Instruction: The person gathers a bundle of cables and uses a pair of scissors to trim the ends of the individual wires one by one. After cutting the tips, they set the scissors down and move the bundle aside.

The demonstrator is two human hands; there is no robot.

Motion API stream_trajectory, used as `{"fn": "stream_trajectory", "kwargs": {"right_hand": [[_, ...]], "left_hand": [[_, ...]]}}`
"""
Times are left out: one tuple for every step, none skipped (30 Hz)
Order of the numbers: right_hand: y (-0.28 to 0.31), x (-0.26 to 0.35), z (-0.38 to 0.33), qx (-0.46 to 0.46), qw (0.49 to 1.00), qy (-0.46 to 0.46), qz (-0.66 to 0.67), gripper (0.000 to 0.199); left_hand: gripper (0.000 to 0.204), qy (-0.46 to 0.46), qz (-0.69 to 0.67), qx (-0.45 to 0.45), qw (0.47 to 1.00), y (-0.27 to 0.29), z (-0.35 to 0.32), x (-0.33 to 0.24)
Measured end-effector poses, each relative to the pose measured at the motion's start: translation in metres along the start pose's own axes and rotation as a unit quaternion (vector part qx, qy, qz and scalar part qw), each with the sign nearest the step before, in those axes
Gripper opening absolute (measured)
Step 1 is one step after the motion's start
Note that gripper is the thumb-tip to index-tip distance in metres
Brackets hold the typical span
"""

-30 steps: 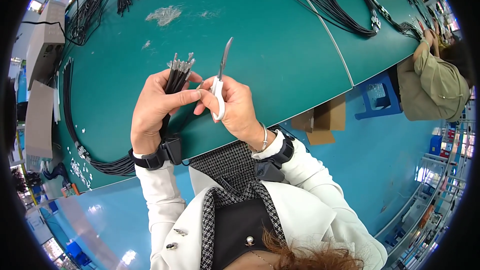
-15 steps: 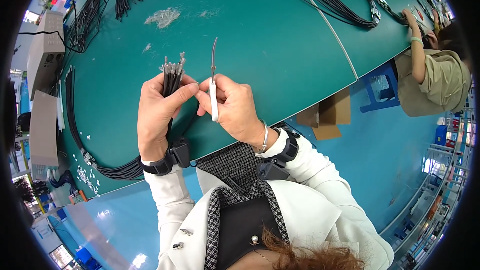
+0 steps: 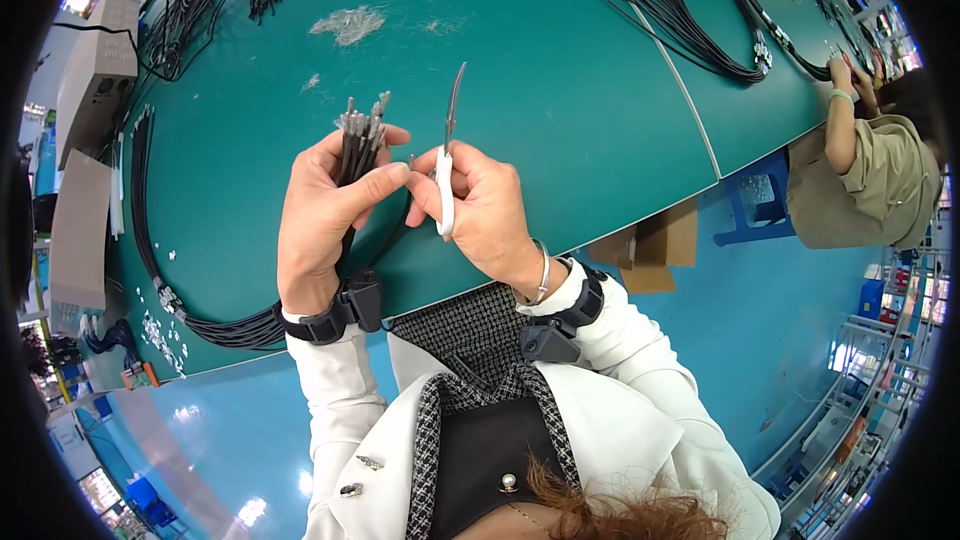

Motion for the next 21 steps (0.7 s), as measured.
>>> {"fn": "stream_trajectory", "kwargs": {"right_hand": [[0.0,0.001,0.0,-0.002,1.0,0.005,-0.007,0.012],[0.0,0.001,0.0,-0.001,1.0,0.005,-0.008,0.012],[0.0,0.002,0.0,-0.004,1.0,0.015,-0.025,0.012],[0.0,0.004,-0.001,-0.007,0.999,0.025,-0.042,0.012],[0.0,0.006,-0.001,-0.01,0.998,0.036,-0.059,0.013],[0.0,0.007,-0.001,-0.009,0.997,0.036,-0.06,0.013],[0.0,0.006,-0.001,-0.008,0.998,0.03,-0.058,0.013],[0.0,0.005,-0.001,-0.007,0.998,0.024,-0.056,0.013],[0.0,0.004,-0.001,-0.006,0.998,0.018,-0.055,0.013],[0.0,0.004,0.0,-0.005,0.998,0.017,-0.056,0.013],[0.0,0.003,0.003,0.001,0.999,0.005,-0.038,0.014],[-0.001,0.001,0.005,0.007,1.0,-0.007,-0.019,0.014],[-0.002,-0.001,0.005,0.014,1.0,-0.019,-0.001,0.015],[-0.002,0.0,0.005,0.014,1.0,-0.019,-0.004,0.015],[0.001,0.001,0.005,0.005,1.0,-0.014,-0.001,0.015],[0.002,0.003,0.005,-0.002,1.0,-0.009,0.004,0.016],[0.003,0.004,0.005,-0.008,1.0,-0.004,0.008,0.016],[0.002,0.006,0.006,-0.005,1.0,-0.005,0.005,0.016],[0.002,0.01,0.007,-0.005,1.0,0.005,-0.002,0.017],[0.001,0.014,0.008,-0.005,1.0,0.015,-0.01,0.017],[0.002,0.017,0.008,-0.007,0.999,0.026,-0.018,0.017]], "left_hand": [[0.017,0.005,0.014,-0.001,1.0,-0.001,0.001,0.001],[0.017,0.01,0.029,-0.002,1.0,-0.002,0.001,0.002],[0.017,0.016,0.044,-0.003,0.999,-0.002,0.002,0.004],[0.017,0.015,0.043,-0.004,0.999,-0.002,0.002,0.004],[0.017,0.014,0.048,-0.009,0.999,-0.001,0.001,0.004],[0.016,0.014,0.052,-0.015,0.998,-0.001,0.001,0.005],[0.016,0.014,0.056,-0.02,0.998,0.0,0.0,0.005],[0.016,0.014,0.055,-0.021,0.998,0.0,0.001,0.007],[0.016,0.002,0.057,-0.026,0.998,0.001,0.002,0.006],[0.016,-0.01,0.06,-0.032,0.998,0.002,0.003,0.006],[0.016,-0.021,0.062,-0.038,0.997,0.003,0.004,0.004],[0.016,-0.022,0.059,-0.038,0.997,0.004,0.004,0.005],[0.016,-0.016,0.056,-0.036,0.998,0.005,0.004,0.006],[0.016,-0.01,0.053,-0.034,0.998,0.005,0.005,0.008],[0.017,-0.005,0.05,-0.032,0.998,0.005,0.005,0.009],[0.017,-0.006,0.048,-0.035,0.998,0.006,0.005,0.009],[0.016,-0.009,0.044,-0.034,0.998,0.005,0.004,0.009],[0.016,-0.012,0.041,-0.032,0.999,0.005,0.004,0.008],[0.015,-0.015,0.037,-0.031,0.999,0.004,0.004,0.008],[0.015,-0.016,0.035,-0.034,0.999,0.006,0.004,0.008],[0.015,-0.018,0.033,-0.03,0.999,0.005,0.004,0.008]]}}
Point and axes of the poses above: each hand's wrist, its own z-axis towards the middle knuckle, its own y-axis out of the back of the hand, x = y × z, the point moved 9 cm from there along z, towards the middle knuckle, and after that the axes turned 1 degree about -y, right-handed, at the moved point
